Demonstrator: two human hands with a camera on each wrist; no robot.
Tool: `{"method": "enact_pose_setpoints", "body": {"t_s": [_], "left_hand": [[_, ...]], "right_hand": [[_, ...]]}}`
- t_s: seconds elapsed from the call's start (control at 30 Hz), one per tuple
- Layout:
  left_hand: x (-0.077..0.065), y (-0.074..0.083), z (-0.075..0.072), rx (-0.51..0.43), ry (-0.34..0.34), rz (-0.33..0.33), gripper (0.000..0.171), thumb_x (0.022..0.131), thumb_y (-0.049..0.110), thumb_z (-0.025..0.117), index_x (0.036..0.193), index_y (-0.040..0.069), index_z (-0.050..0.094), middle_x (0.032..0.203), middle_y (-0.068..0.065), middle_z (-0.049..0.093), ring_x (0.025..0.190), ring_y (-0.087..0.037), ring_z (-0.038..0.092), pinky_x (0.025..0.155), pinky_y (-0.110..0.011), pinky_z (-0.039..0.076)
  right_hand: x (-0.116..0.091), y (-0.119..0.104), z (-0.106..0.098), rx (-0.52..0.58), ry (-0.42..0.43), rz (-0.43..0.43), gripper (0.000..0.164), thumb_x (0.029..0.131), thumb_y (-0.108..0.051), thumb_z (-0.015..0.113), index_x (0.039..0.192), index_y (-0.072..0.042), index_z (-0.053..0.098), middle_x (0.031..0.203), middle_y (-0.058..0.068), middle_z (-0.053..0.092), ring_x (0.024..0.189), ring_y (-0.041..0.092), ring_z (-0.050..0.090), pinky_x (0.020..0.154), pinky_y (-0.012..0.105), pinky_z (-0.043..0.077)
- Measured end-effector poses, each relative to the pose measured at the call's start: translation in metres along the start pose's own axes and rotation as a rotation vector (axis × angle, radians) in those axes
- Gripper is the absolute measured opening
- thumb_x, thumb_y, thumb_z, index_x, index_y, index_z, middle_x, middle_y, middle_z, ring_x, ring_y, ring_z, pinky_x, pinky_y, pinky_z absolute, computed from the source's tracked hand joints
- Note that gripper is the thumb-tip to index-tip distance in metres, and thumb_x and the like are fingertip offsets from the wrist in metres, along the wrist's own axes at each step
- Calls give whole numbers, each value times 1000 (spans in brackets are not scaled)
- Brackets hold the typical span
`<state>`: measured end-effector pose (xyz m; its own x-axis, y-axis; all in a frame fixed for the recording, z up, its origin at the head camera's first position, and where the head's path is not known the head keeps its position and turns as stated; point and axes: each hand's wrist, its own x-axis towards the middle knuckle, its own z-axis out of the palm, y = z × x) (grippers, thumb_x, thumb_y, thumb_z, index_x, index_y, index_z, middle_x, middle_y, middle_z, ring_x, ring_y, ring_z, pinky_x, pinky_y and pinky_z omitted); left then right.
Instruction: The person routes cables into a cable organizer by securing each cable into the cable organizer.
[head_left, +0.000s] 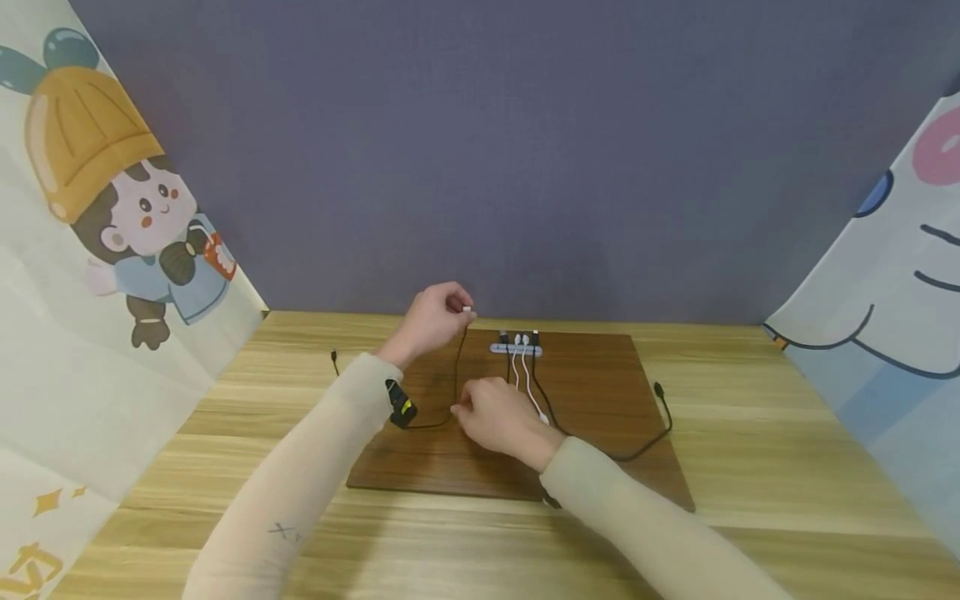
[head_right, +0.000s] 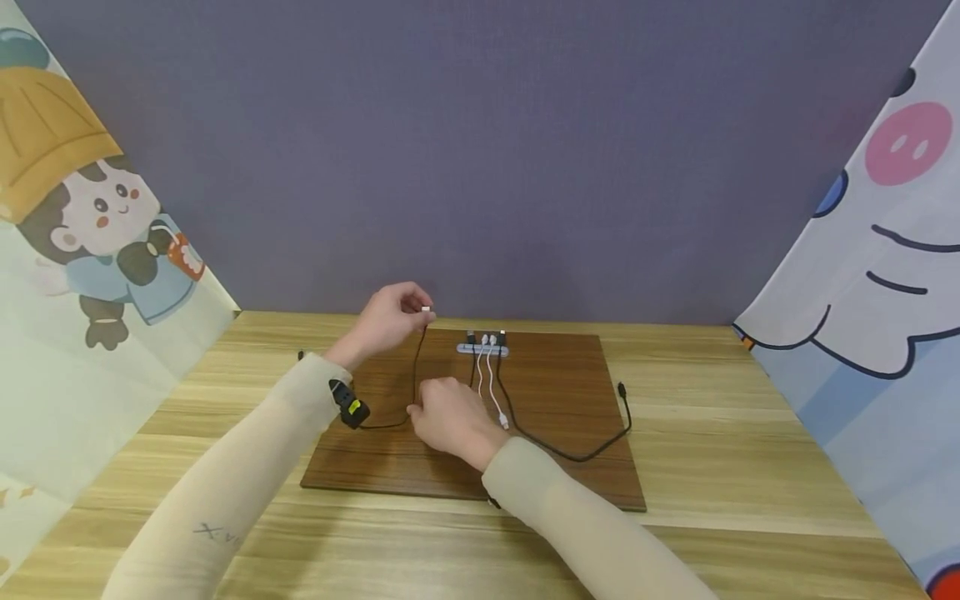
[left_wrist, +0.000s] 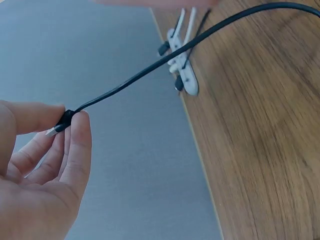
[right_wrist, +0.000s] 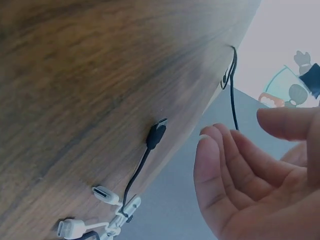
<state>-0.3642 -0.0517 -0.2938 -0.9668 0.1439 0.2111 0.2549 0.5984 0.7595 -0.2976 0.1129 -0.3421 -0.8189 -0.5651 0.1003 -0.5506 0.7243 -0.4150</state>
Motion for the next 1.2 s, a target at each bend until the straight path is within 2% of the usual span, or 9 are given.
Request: {"method": "enact_pose_setpoints", "body": {"t_s": [0.2,0.4,0.63,0.73,1.0,1.2], "left_hand": [[1,8,0,-42,-15,-5,19,99,17,67,113,5,67,98,-7,68,86,-24,68,76,-40,55],[5,12,1,-99,-38,-39,20,100,18,67,115,6,66,100,-6,68,87,-23,69,76,-40,54],[15,9,3,-144,-68,-57,18,101,16,64,117,7,66,104,-8,68,97,-29,70,86,-48,55],[19,7,4,-139,-73,-64,15,102,14,62,116,9,67,105,-8,68,95,-28,69,88,-49,55],[30,5,13,-150,-76,-82,15,102,13,62,115,7,67,105,-9,68,90,-23,70,86,-46,57],[40,3,23,-129,-54,-76,17,102,14,63,116,5,68,106,-12,69,91,-25,69,78,-39,57]], "right_hand": [[5,2,0,3,25,46,28,97,-25,67,73,-13,63,61,-3,55,52,12,50,48,29,42],[7,7,-2,75,-13,96,30,99,-16,64,70,-12,59,53,-3,50,44,9,45,43,26,36],[8,14,-4,65,-7,163,37,94,-13,61,60,-16,47,46,-7,39,40,8,38,40,25,30],[9,18,-5,37,-14,202,36,92,-13,60,58,-16,47,47,-6,41,42,10,39,40,27,32],[13,26,-6,22,-54,341,27,88,-24,65,63,-13,59,62,4,56,50,19,49,45,35,39],[16,26,-2,5,-66,358,27,87,-28,66,65,-14,60,65,4,56,54,20,51,49,38,42]]}}
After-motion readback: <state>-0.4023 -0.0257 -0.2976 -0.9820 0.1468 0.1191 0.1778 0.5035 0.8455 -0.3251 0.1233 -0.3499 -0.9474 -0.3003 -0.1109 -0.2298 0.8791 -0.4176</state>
